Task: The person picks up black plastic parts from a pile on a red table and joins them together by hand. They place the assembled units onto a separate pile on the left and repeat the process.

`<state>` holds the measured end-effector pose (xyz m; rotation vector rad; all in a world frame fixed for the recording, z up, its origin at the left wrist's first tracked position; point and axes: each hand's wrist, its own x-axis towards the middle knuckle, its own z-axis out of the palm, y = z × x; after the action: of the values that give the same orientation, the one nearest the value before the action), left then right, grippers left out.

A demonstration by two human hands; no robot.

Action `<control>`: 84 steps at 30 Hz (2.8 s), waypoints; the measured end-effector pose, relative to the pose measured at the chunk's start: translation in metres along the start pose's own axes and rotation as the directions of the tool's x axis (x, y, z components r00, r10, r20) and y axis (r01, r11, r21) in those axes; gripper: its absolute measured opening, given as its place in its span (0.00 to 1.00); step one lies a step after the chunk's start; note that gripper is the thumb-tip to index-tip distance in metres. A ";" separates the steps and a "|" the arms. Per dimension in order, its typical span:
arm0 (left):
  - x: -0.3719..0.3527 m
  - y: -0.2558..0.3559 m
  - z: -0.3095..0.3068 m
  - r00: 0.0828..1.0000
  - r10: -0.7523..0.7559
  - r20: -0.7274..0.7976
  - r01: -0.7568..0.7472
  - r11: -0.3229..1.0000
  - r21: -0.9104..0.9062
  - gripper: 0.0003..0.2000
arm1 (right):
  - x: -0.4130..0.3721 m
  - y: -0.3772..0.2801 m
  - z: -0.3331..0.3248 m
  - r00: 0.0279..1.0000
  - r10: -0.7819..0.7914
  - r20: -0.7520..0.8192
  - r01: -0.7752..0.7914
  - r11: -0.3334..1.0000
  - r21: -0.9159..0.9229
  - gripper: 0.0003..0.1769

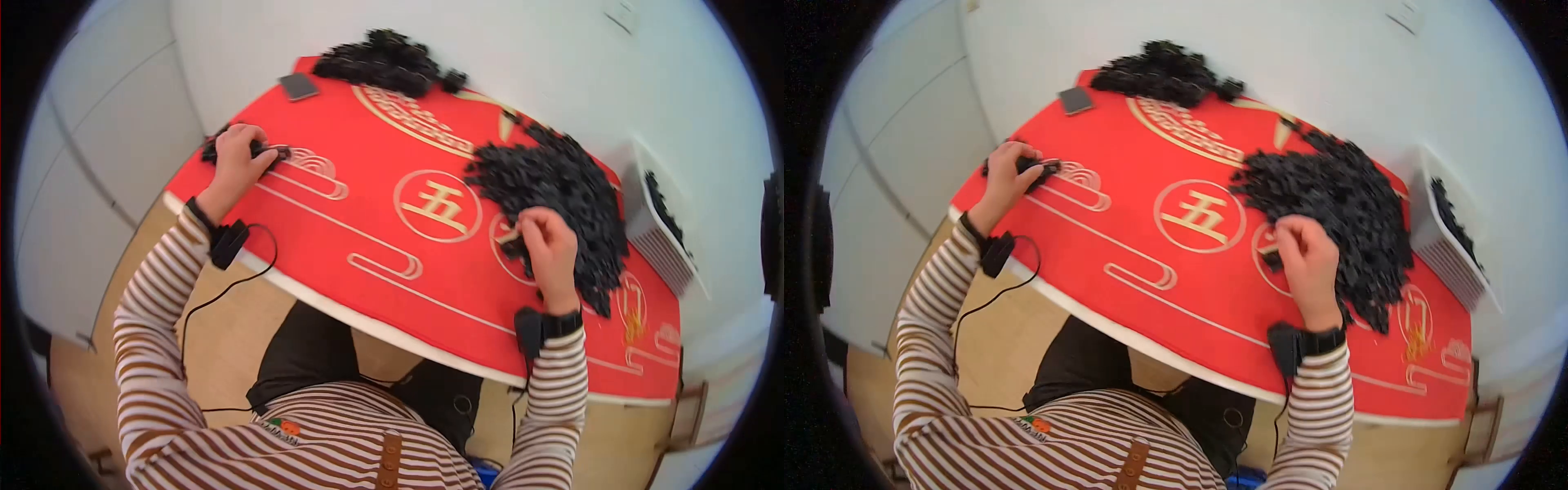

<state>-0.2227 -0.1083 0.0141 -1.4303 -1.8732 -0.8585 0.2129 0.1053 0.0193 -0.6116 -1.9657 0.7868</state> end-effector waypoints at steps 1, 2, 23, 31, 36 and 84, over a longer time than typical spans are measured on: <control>0.002 0.017 0.005 0.985 -0.096 0.142 0.101 0.994 -0.031 0.16 | 0.002 0.013 -0.010 0.998 0.050 -0.038 -0.050 0.999 -0.013 0.08; 0.006 0.040 0.011 0.990 -0.019 0.137 0.031 0.996 -0.085 0.18 | 0.004 0.024 -0.020 0.993 0.096 -0.073 -0.097 0.995 -0.014 0.11; 0.112 0.305 0.217 0.696 0.577 0.428 -0.344 0.791 -0.506 0.48 | 0.080 0.087 -0.058 0.978 0.185 0.095 -0.076 0.743 -0.664 0.31; 0.161 0.267 0.229 0.817 0.444 0.368 -0.068 0.707 -0.704 0.41 | 0.174 0.081 -0.086 0.963 0.081 0.259 0.060 0.868 -0.493 0.29; 0.188 0.309 0.261 0.512 0.445 0.735 -0.010 0.859 -0.513 0.64 | 0.193 0.141 -0.137 0.653 0.709 0.267 -0.337 0.587 -0.737 0.61; 0.072 0.230 0.116 0.673 0.349 0.652 0.389 0.583 -0.713 0.17 | 0.010 0.052 -0.064 0.888 -0.039 0.457 0.367 0.659 -0.656 0.31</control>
<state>-0.0257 0.0713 0.0305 -2.7092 -2.1333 -1.4304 0.2701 0.1651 0.0118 -0.6856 -2.7032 -0.0957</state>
